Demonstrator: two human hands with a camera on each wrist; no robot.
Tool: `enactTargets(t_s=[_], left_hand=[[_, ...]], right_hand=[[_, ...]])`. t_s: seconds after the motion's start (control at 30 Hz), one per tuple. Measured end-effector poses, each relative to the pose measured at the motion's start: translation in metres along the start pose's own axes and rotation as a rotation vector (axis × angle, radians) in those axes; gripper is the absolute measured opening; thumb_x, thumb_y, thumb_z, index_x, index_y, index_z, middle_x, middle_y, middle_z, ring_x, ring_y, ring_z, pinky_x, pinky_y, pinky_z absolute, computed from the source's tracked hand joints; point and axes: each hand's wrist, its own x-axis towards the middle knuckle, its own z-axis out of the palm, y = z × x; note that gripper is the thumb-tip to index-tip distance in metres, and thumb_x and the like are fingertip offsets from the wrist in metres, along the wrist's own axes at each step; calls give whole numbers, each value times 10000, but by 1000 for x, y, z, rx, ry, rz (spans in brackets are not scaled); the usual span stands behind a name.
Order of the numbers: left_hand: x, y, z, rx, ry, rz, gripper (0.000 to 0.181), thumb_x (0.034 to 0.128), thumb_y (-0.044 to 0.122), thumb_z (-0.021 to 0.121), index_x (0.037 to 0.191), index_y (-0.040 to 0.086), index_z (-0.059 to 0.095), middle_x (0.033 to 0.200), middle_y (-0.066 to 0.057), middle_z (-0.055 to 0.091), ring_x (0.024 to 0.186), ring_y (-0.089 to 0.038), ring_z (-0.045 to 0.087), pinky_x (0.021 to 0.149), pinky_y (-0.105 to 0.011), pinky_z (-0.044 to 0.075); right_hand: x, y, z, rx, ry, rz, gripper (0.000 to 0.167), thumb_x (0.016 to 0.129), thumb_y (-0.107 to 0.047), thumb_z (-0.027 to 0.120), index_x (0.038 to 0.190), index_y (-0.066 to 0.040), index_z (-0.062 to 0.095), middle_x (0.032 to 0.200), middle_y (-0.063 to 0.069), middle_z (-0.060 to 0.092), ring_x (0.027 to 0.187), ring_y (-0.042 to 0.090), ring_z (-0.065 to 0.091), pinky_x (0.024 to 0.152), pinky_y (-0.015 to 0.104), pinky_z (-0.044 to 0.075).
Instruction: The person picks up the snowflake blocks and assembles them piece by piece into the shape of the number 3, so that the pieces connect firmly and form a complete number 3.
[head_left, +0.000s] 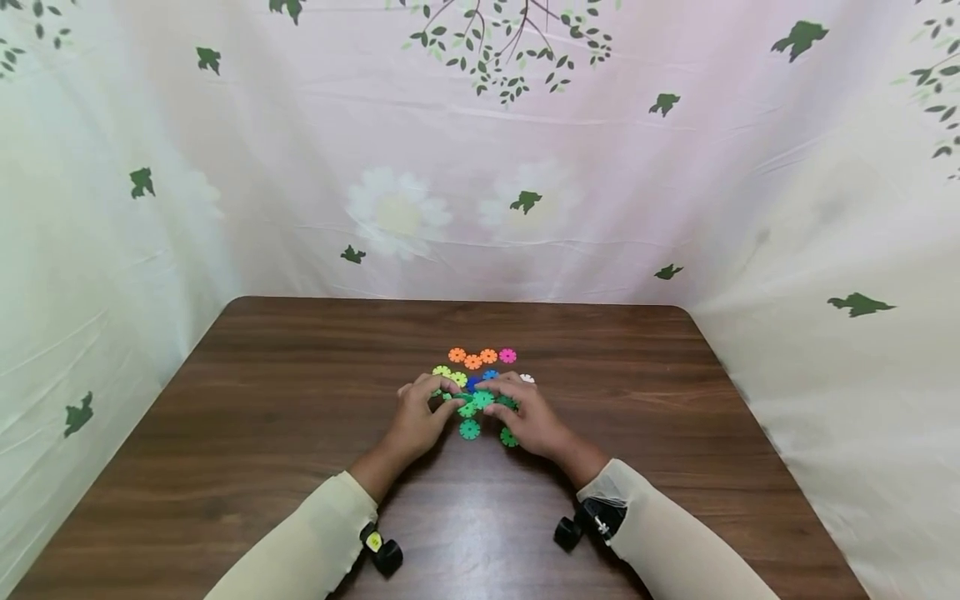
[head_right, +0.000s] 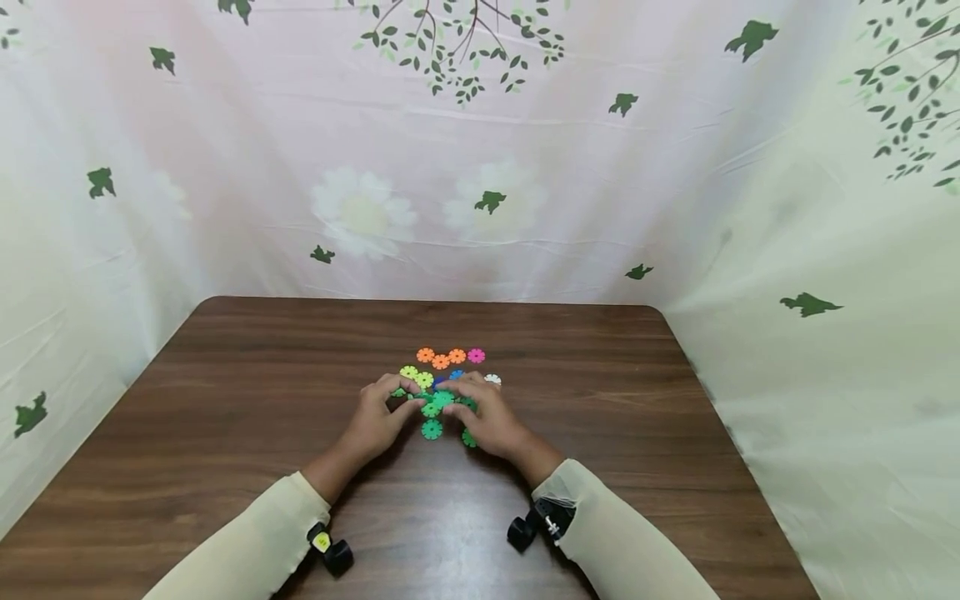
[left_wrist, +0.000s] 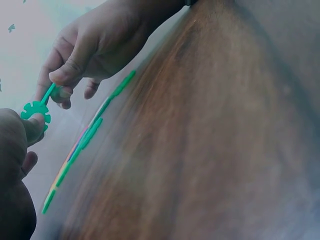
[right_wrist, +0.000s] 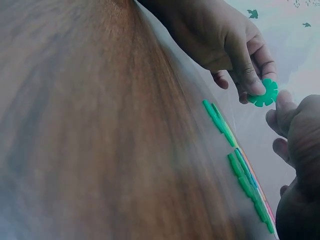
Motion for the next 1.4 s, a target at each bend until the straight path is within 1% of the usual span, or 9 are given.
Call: enactTargets(t_s=[0.13, 0.27, 0.37, 0.5, 0.8, 1.0, 1.17, 1.27, 1.4], left_hand=[[-1, 0, -1, -8, -5, 26, 118, 935, 71, 846, 992, 123, 757, 972, -38, 764, 971, -333, 664, 993, -477, 300], [-1, -1, -2, -16, -10, 50, 97, 938, 68, 841, 989, 107, 769, 970, -46, 756, 974, -333, 646, 1003, -492, 300], [-2, -2, -1, -25, -7, 51, 85, 935, 59, 842, 967, 99, 774, 963, -52, 735, 990, -307, 623, 1043, -542, 297], [-4, 0, -1, -27, -1, 39, 98, 925, 49, 850, 943, 111, 776, 945, -62, 691, 999, -292, 591, 1083, -600, 297], [-6, 6, -1, 17, 5, 43, 135, 901, 40, 868, 916, 126, 764, 960, -53, 699, 995, -314, 625, 1107, -630, 347], [-6, 4, 1, 30, 22, 76, 139, 910, 34, 856, 941, 125, 756, 942, -49, 718, 1001, -280, 594, 1080, -596, 310], [-5, 1, 0, 34, 59, 64, 154, 898, 13, 853, 973, 106, 755, 974, -79, 724, 1040, -281, 598, 1055, -569, 301], [-4, -1, -2, 24, 80, 51, 151, 905, -2, 839, 992, 86, 752, 1019, -108, 745, 1085, -303, 610, 1057, -570, 308], [-3, -3, -4, 11, 85, 40, 123, 932, 8, 819, 1010, 76, 753, 1054, -128, 762, 1114, -323, 614, 1045, -545, 304]], right_hand=[[0, 0, 2, 6, -3, -25, 359, 1046, -64, 705, 1398, 11, 709, 1324, 171, 701, 1257, 337, 644, 1034, 563, 571], [0, 1, 3, 10, -4, -20, 361, 1042, -56, 707, 1397, 4, 711, 1320, 169, 698, 1258, 332, 647, 1044, 528, 574], [0, 1, 4, 11, -10, -18, 361, 1038, -57, 710, 1393, 9, 713, 1313, 167, 701, 1255, 330, 653, 1053, 503, 573], [-1, -1, 5, 18, -9, -34, 353, 1027, -46, 717, 1372, 28, 719, 1296, 178, 710, 1238, 351, 666, 1046, 519, 579], [-2, -4, 7, 38, -20, -49, 360, 1013, -38, 723, 1364, 41, 720, 1293, 188, 708, 1231, 344, 662, 1049, 487, 575], [-2, -2, 8, 22, -1, -30, 408, 1012, -57, 737, 1414, 9, 702, 1284, 167, 702, 1218, 313, 664, 1029, 503, 582], [-2, 0, 9, -5, 38, -31, 521, 969, -62, 787, 1466, 23, 653, 1136, 114, 725, 1179, 299, 662, 1077, 482, 559], [-1, 2, 9, -33, 73, -45, 546, 935, -69, 828, 1447, 23, 664, 1071, 99, 744, 1158, 300, 659, 1092, 474, 543], [-2, 3, 10, -58, 109, -39, 485, 897, -93, 878, 1345, 1, 716, 1071, 120, 749, 1099, 293, 651, 1020, 480, 535]])
